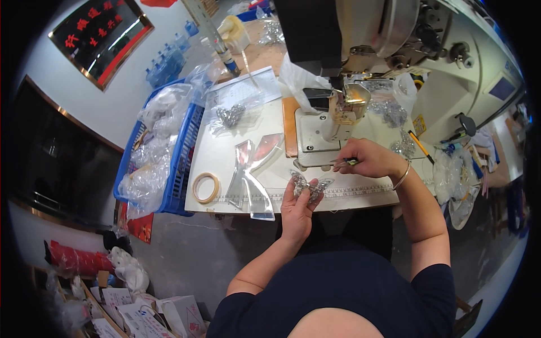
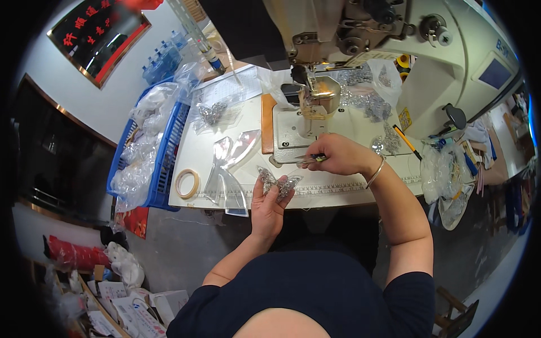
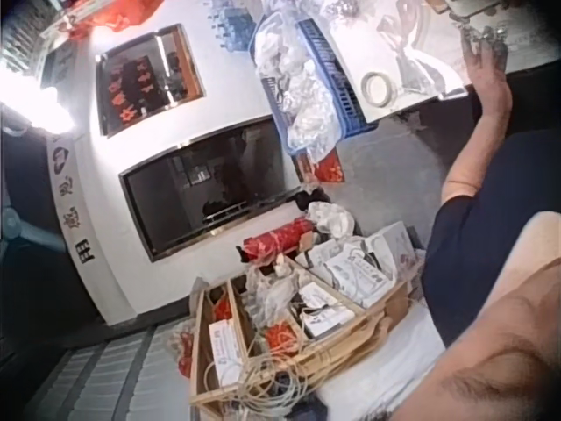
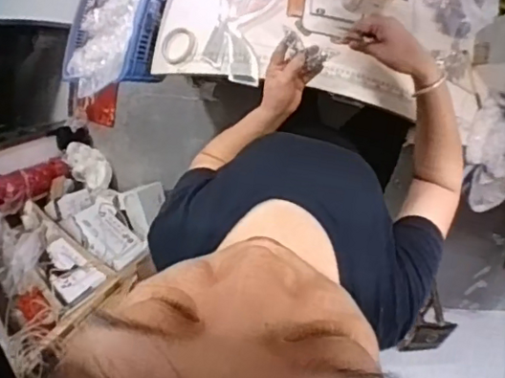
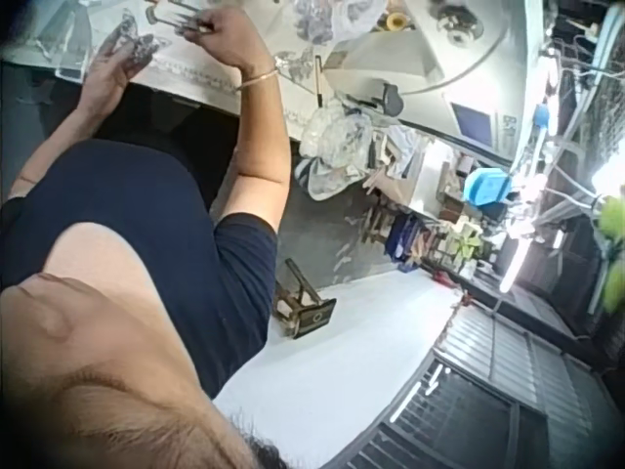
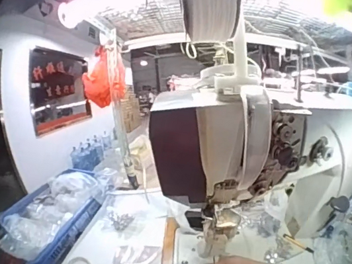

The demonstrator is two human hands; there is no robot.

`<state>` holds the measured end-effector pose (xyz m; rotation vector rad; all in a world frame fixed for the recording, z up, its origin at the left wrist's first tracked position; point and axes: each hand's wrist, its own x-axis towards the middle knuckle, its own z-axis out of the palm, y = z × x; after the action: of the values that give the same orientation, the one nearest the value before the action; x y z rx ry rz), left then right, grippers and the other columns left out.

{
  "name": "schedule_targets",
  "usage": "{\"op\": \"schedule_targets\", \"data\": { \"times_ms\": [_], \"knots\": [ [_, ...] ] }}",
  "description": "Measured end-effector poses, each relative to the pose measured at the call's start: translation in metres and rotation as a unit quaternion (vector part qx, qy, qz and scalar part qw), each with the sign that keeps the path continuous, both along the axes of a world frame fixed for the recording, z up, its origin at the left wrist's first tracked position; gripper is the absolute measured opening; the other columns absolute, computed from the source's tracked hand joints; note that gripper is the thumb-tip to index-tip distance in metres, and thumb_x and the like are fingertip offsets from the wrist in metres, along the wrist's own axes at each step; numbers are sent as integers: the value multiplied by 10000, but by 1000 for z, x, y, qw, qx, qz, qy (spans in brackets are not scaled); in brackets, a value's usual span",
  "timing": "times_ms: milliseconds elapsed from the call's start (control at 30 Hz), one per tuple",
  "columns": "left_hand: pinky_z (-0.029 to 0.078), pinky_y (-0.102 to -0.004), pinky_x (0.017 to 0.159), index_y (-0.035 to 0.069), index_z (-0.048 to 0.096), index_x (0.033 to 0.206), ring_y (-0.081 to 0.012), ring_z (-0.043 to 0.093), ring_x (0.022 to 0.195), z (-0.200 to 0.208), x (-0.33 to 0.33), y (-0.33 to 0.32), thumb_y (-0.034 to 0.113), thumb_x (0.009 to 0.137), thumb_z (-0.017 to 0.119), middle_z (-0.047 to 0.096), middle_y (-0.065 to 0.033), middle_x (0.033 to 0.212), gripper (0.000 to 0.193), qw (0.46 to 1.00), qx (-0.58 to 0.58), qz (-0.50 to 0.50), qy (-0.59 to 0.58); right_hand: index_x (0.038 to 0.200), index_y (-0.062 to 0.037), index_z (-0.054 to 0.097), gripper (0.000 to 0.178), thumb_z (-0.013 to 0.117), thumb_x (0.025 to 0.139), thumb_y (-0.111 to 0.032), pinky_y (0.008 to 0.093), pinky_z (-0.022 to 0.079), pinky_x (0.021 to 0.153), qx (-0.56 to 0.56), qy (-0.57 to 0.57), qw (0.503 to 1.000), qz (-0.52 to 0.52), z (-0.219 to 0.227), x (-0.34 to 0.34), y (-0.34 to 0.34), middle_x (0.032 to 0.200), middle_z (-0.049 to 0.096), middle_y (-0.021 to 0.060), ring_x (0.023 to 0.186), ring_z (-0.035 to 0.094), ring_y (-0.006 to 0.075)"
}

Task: The person sews small, silver, star-shaped decorations onto clear plastic sheets using a sewing machine. They repeatedly pick up a decoration, position it on the plastic, and guide it under the needle to stitch it in place. After sewing, they use scissors to trim the excess thread and place the finished item on the table.

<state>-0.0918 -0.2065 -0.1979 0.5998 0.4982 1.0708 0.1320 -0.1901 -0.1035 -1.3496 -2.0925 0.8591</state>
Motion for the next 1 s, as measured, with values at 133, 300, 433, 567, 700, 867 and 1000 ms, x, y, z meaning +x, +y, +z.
{"op": "schedule_targets", "data": {
  "times_ms": [133,300,433,567,700,867,1000],
  "knots": [
    [481,-385,918,74,335,1340,-208,558,1070,-5,0,0,50,943,455,552,-146,1169,415,1000,9,-12,-13,886,-62,670,157,706,748,-129,315,463,710,25,23,999,-22,-1,-4,-2,808,624,68,770,575,211],
    [491,-395,911,67,376,1308,-215,566,1065,-2,6,-4,33,938,441,553,-124,1153,377,997,56,-25,43,904,-66,640,227,744,718,-145,296,462,674,134,68,986,-75,-7,-44,1,856,594,59,758,572,195],
    [492,-400,909,59,399,1287,-217,578,1048,3,5,-2,33,937,437,556,-103,1137,352,995,59,-47,58,911,-81,634,294,782,677,-178,292,462,669,70,82,987,-120,-11,-58,1,877,598,41,746,563,165],
    [493,-389,907,53,374,1310,-214,582,1043,5,5,0,49,940,449,549,-103,1150,378,996,25,-68,47,902,-59,629,299,768,688,-215,286,464,670,7,115,984,-138,-13,-61,-2,850,617,36,733,558,150],
    [496,-373,902,38,334,1346,-202,581,1042,4,7,-1,58,932,486,540,-96,1177,442,996,21,-83,29,861,-30,619,248,751,708,-173,253,449,645,-53,147,981,-118,-17,-60,-3,763,606,23,697,541,107],
    [449,-408,953,50,290,1373,-231,526,1127,3,8,-5,176,973,391,464,-103,1280,431,994,43,-104,15,790,-11,618,193,713,730,-168,253,448,625,-55,150,977,-139,-19,-61,-2,694,591,41,652,532,99],
    [365,-441,1030,63,202,1417,-260,434,1230,6,4,-1,326,993,244,351,-109,1388,500,988,12,-143,-55,787,-8,623,199,690,729,-187,275,459,609,-22,153,978,-143,-23,-62,-2,692,600,75,629,550,133]
  ]
}}
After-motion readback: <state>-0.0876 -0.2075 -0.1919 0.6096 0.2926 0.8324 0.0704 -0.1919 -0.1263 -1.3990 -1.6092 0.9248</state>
